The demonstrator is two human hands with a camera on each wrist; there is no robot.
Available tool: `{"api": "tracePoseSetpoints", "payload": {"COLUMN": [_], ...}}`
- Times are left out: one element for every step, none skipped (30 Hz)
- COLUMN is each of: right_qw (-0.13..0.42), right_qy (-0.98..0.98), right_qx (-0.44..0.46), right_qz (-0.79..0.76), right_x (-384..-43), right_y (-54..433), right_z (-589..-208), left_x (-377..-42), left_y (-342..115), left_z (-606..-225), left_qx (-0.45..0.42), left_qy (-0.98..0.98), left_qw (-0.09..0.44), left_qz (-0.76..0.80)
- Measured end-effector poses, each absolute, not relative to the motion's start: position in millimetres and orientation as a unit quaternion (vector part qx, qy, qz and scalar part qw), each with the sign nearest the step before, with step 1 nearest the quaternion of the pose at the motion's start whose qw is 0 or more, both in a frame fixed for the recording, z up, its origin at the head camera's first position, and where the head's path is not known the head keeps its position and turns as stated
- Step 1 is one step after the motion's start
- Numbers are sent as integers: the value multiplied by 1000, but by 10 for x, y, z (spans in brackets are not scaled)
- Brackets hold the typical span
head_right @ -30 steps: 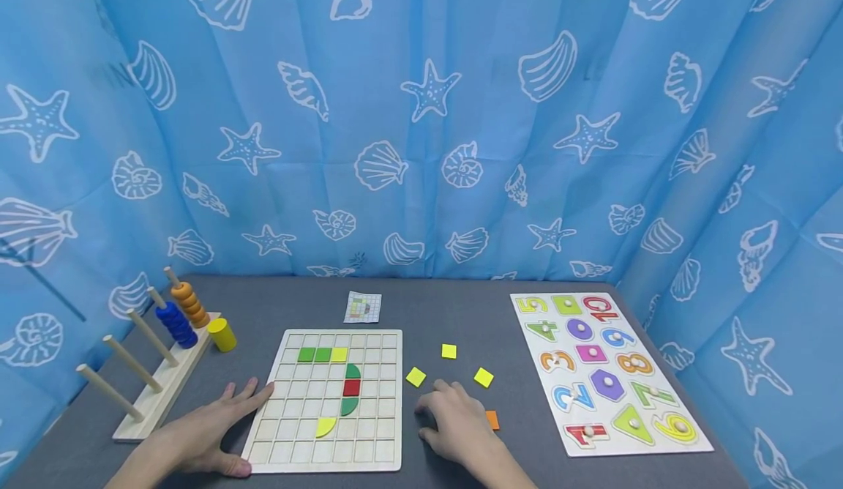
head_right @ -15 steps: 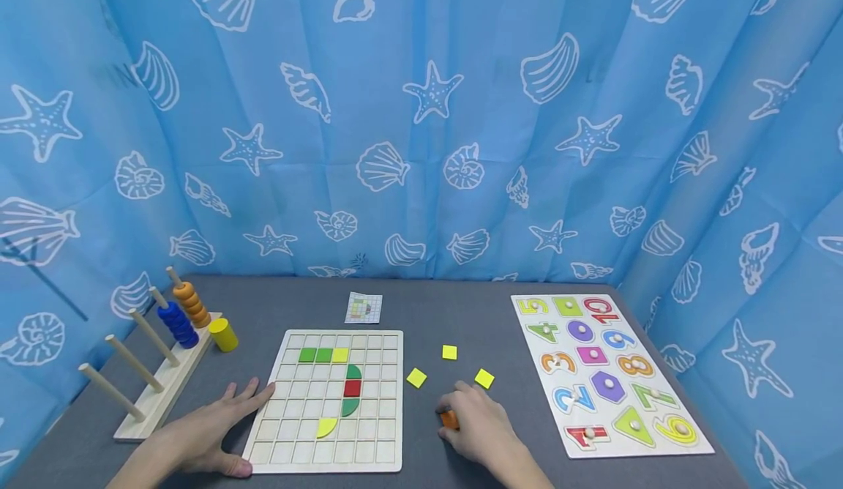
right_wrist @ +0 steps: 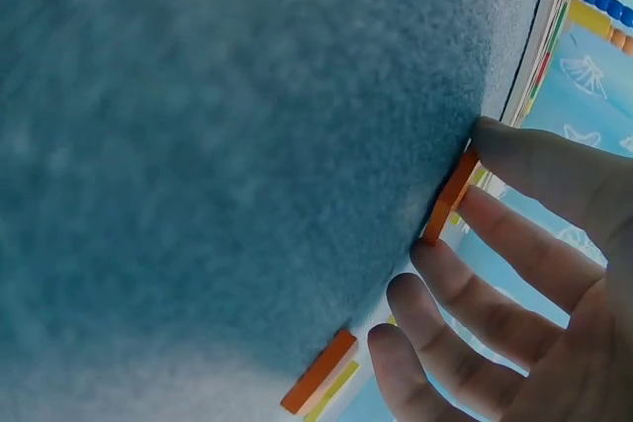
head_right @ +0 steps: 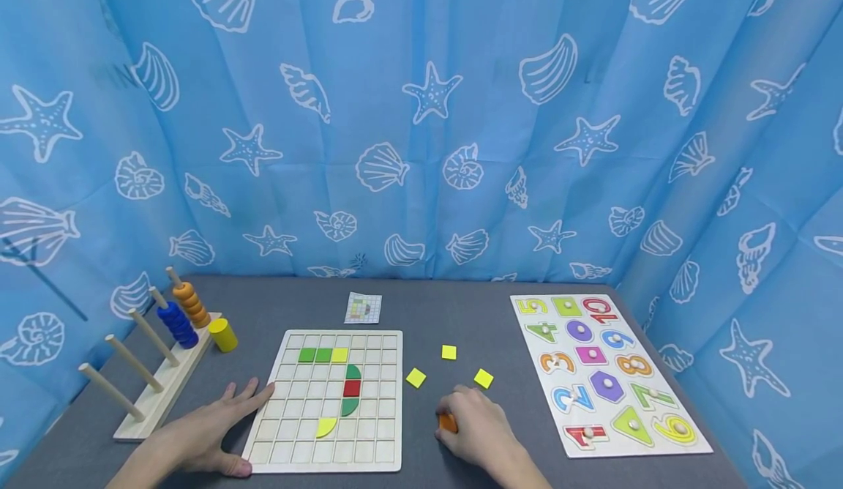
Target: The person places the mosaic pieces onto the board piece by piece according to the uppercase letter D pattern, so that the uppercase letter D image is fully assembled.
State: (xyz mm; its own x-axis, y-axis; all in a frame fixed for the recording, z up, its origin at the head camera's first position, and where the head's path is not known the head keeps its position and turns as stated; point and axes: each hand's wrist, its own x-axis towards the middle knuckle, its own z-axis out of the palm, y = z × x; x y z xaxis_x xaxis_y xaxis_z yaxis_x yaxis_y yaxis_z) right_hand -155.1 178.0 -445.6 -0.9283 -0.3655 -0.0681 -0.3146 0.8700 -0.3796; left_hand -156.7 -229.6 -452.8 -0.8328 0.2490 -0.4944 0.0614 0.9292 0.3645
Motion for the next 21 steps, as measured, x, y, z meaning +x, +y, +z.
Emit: {"api": "tracePoseSetpoints", "payload": {"right_qw": [70, 71, 68, 67, 67, 66, 65, 63, 61, 61, 59, 57, 55, 52, 51, 49, 48, 46, 44, 44, 42], "right_qy": [964, 964, 963, 963, 962, 962, 962, 962, 963, 963, 962, 962, 962, 962, 961, 961, 961, 961, 960, 960, 960], "right_qx": [-175, -176, -178, -179, -181, -181, -183, -184, -185, -185, -186, -188, -189, -191, -192, -194, -195, -197, -199, -200, -202], "right_qz": [-186, -189, -189, -190, -192, -192, -191, -190, -188, -189, -188, -188, -189, -190, -191, -192, -191, -191, -190, -189, -189], "right_x": [-1549, -1547, -1545, -1542, -1539, -1537, -1535, -1534, -1533, -1533, -1532, -1532, -1531, -1530, -1529, -1528, -1527, -1527, -1527, -1528, -1529], "right_y": [1774, 1768, 1762, 1754, 1746, 1737, 1727, 1716, 1705, 1693, 1683, 1673, 1663, 1655, 1646, 1638, 1630, 1622, 1613, 1604, 1594], "right_z": [-4455, -4455, -4456, -4456, -4456, -4457, -4456, -4456, -4456, -4458, -4459, -4461, -4461, -4461, -4461, -4461, -4460, -4459, -4458, -4456, -4454], "left_x": [-1564, -1561, -1560, -1559, -1558, -1557, -1557, -1558, -1560, -1561, -1563, -1565, -1567, -1569, -1570, -1569, -1568, -1567, -1568, -1569, -1567], "left_y": [-2297, -2298, -2298, -2297, -2298, -2298, -2297, -2297, -2296, -2296, -2295, -2295, -2294, -2294, -2295, -2297, -2298, -2300, -2300, -2300, -2301], "left_z": [-4528, -4527, -4526, -4523, -4522, -4522, -4522, -4522, -4522, -4522, -4524, -4524, -4525, -4525, -4526, -4527, -4528, -4530, -4529, -4528, -4528], "left_qx": [83, 83, 85, 85, 85, 86, 85, 85, 84, 83, 82, 82, 81, 81, 81, 81, 80, 81, 78, 77, 76], "left_qy": [942, 942, 943, 942, 942, 942, 942, 942, 942, 942, 942, 941, 941, 941, 941, 941, 941, 942, 942, 941, 941], "left_qw": [277, 277, 277, 277, 277, 278, 279, 280, 280, 282, 282, 282, 282, 282, 282, 282, 282, 282, 283, 283, 283], "left_qz": [169, 168, 167, 167, 166, 165, 164, 164, 164, 165, 165, 166, 166, 167, 166, 166, 166, 165, 165, 166, 166]}}
